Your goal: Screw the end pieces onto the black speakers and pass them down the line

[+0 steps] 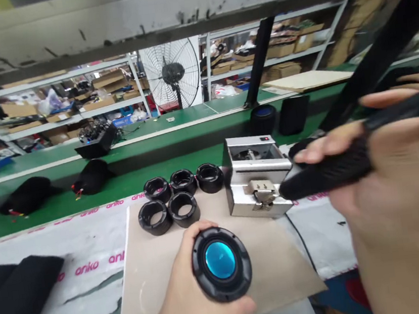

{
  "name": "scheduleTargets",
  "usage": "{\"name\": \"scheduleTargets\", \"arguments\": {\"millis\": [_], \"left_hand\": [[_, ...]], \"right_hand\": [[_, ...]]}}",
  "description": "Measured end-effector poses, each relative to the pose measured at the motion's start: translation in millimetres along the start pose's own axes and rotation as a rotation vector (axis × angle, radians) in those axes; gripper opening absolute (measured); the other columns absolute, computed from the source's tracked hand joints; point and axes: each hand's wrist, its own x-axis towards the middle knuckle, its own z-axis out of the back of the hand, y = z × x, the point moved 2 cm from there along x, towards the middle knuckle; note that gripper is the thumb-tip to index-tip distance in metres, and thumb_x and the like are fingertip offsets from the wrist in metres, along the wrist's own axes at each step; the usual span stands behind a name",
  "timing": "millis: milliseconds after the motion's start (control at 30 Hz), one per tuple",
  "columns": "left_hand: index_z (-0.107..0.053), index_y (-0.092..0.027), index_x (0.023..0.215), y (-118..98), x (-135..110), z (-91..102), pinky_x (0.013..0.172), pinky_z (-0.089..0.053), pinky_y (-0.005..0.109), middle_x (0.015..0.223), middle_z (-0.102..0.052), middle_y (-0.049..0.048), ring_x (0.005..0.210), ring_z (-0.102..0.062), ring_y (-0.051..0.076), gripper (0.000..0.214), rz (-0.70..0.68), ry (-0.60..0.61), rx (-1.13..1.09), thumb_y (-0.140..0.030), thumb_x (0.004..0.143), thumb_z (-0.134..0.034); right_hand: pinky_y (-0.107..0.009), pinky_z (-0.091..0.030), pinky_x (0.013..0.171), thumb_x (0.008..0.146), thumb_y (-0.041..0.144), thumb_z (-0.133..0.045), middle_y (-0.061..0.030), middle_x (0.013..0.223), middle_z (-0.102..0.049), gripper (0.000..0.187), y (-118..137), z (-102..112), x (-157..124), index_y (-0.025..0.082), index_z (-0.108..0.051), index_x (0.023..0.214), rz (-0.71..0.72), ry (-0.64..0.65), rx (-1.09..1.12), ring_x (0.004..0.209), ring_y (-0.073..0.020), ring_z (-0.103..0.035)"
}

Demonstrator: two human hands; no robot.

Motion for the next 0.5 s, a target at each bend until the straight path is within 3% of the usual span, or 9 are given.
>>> {"name": "scheduleTargets", "arguments": {"millis": [100,200,300,367,500], "left_hand": [[-0.050,-0.026,0.136,-6,15,-19.6,0.092,-0.064,0.041,0.121,-0.076,0.0081,0.106,-0.077,0.033,0.097,0.006,0.102,-0.016,-0.020,0.051,-0.098],[-0.049,-0.025,0.132,-9,22,-29.6,0.077,-0.063,0.035,0.109,-0.075,0.0057,0.091,-0.076,0.028,0.090,0.016,0.168,-0.025,-0.018,0.054,-0.094],[-0.049,-0.026,0.131,-11,21,-31.7,0.064,-0.057,0.029,0.098,-0.073,0.0018,0.084,-0.074,0.025,0.085,0.034,0.157,-0.036,-0.016,0.057,-0.089],[-0.050,-0.027,0.132,-12,19,-31.9,0.062,-0.055,0.028,0.097,-0.074,0.0020,0.090,-0.075,0.028,0.085,0.048,0.143,-0.020,-0.015,0.057,-0.088],[-0.053,-0.026,0.133,-13,17,-31.6,0.071,-0.059,0.031,0.116,-0.076,0.0070,0.109,-0.075,0.034,0.087,0.061,0.098,-0.012,-0.015,0.055,-0.088]], "right_hand": [[-0.033,-0.056,0.047,0.071,0.048,-0.107,0.0052,0.057,-0.066,0.050,-16,-17,-1,0.022,-0.069,0.089,-0.033,0.091,0.054,0.042,-0.0189,-0.059],[-0.030,-0.047,0.039,0.079,0.062,-0.099,0.0059,0.056,-0.063,0.051,-33,-19,-4,0.022,-0.069,0.090,-0.117,0.163,0.044,0.038,-0.0163,-0.054],[-0.027,-0.042,0.035,0.084,0.076,-0.089,0.0061,0.056,-0.062,0.058,-43,-18,-6,0.022,-0.070,0.096,-0.147,0.176,0.042,0.036,-0.0151,-0.053],[-0.026,-0.040,0.034,0.082,0.077,-0.090,0.0049,0.055,-0.062,0.060,-47,-20,-6,0.022,-0.069,0.088,-0.170,0.171,0.028,0.035,-0.0148,-0.053],[-0.026,-0.039,0.032,0.078,0.079,-0.091,0.0023,0.053,-0.060,0.063,-51,-21,-6,0.022,-0.065,0.075,-0.254,0.164,0.019,0.034,-0.0155,-0.052]]}}
